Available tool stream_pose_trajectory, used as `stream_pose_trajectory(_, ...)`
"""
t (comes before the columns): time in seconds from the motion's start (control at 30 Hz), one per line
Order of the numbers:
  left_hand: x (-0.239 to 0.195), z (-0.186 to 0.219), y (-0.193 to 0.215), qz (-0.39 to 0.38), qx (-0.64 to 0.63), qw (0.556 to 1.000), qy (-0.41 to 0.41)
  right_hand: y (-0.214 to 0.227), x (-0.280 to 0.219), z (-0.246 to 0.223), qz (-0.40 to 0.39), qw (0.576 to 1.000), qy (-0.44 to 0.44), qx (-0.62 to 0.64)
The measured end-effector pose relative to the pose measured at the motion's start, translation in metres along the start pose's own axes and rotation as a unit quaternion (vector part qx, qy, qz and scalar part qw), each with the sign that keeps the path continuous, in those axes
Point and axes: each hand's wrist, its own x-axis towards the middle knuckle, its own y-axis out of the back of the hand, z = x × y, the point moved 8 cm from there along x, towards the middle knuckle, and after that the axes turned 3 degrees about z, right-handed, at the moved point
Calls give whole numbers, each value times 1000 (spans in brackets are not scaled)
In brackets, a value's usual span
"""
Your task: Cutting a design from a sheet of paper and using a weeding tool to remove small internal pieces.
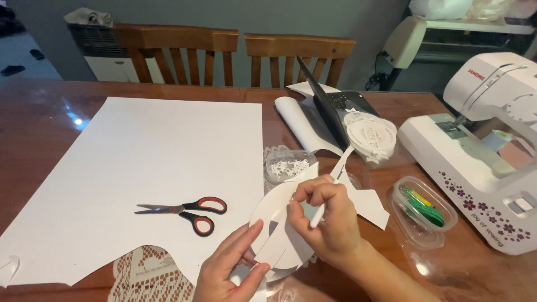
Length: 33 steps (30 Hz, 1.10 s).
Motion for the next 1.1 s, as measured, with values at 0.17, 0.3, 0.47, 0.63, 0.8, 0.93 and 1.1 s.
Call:
stream_pose_trajectory(0.17,-1,-3,3,14,13,1000,-5,33,15,12,110,991,-34,-61)
stream_pose_trajectory(0.3,-4,-15,4,29,17,999,12,31,21,-5,30,999,-32,-31)
stream_pose_trajectory(0.47,-7,-22,6,32,20,998,42,-20,-2,-19,-160,985,-19,67)
stream_pose_trajectory(0.63,-9,-26,6,31,32,998,37,-27,-4,-17,-158,986,-8,53)
stream_pose_trajectory(0.8,-12,-21,5,57,34,997,32,-15,3,-15,-121,992,-1,39)
stream_pose_trajectory(0.93,-13,-25,5,65,33,995,69,4,14,2,-58,998,-27,-4)
stream_pose_trajectory(1.1,-13,-22,9,72,37,994,66,47,33,18,69,991,-100,-56)
